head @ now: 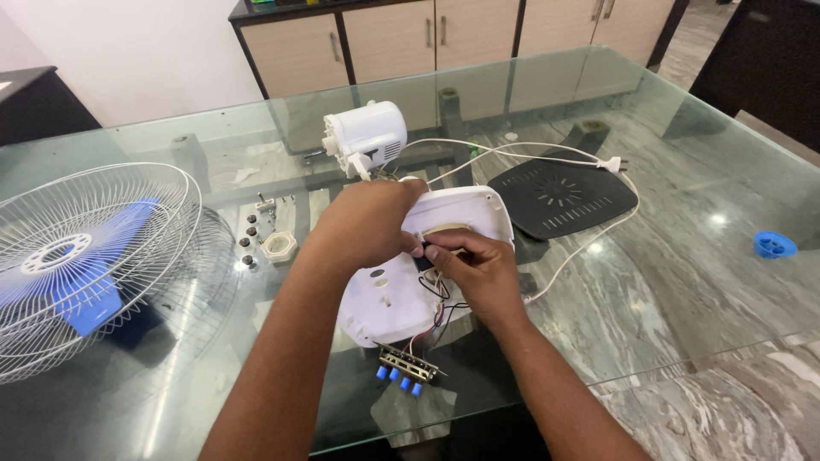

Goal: The person uses a screwdriver to manipulate wires and components inside the back housing of a disassembled electric fan. They repeatedly connect and disconnect a small black switch, reposition the housing, and adjust the wiring.

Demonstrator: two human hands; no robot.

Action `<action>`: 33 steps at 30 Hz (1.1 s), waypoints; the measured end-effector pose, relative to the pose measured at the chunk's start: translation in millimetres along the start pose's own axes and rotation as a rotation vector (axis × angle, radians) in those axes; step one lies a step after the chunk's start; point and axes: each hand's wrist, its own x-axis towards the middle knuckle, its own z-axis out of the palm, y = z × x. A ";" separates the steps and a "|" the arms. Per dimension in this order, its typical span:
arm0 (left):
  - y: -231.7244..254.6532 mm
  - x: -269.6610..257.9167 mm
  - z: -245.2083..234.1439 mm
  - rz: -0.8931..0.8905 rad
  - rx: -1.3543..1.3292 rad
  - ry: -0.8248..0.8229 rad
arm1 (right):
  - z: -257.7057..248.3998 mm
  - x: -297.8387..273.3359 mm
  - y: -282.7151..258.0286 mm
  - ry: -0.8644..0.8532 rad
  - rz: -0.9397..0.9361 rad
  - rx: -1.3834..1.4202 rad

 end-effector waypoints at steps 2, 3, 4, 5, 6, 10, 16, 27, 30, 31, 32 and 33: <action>0.0 0.0 -0.3 0.013 0.001 0.004 | -0.6 0.3 0.1 -0.002 -0.002 0.002; -0.4 -0.2 -0.4 0.018 -0.002 0.005 | -0.8 0.5 -0.1 -0.002 -0.005 0.007; -1.3 -0.9 -0.4 0.022 -0.005 0.004 | -0.3 -0.1 -0.3 -0.003 -0.007 0.013; -2.2 -1.8 -0.3 0.035 -0.021 0.014 | 0.6 -0.6 -0.7 -0.004 -0.009 0.019; -3.0 -2.1 -0.4 0.049 -0.035 0.027 | 1.3 -0.2 -1.7 0.004 0.010 0.000; -6.6 -1.7 0.1 0.031 -0.026 -0.007 | 3.5 -1.6 -5.6 0.015 0.012 -0.049; -6.1 -0.7 2.8 0.052 -0.015 0.033 | 5.3 -3.7 -10.8 0.018 -0.015 -0.071; -13.1 2.4 5.6 0.098 -0.038 -0.011 | 10.1 -9.5 -21.6 0.063 -0.174 -0.299; -12.4 3.2 5.4 0.084 -0.050 -0.040 | 13.2 -10.9 -22.3 0.092 -0.239 -0.345; -12.3 4.2 4.8 0.077 -0.051 -0.046 | 14.3 -9.9 -22.0 0.100 -0.203 -0.324; -11.8 3.9 5.2 0.085 -0.040 -0.052 | 15.2 -10.5 -21.0 0.107 -0.164 -0.302; -11.6 4.3 5.2 0.092 -0.030 -0.057 | 15.4 -10.5 -19.9 0.114 -0.145 -0.291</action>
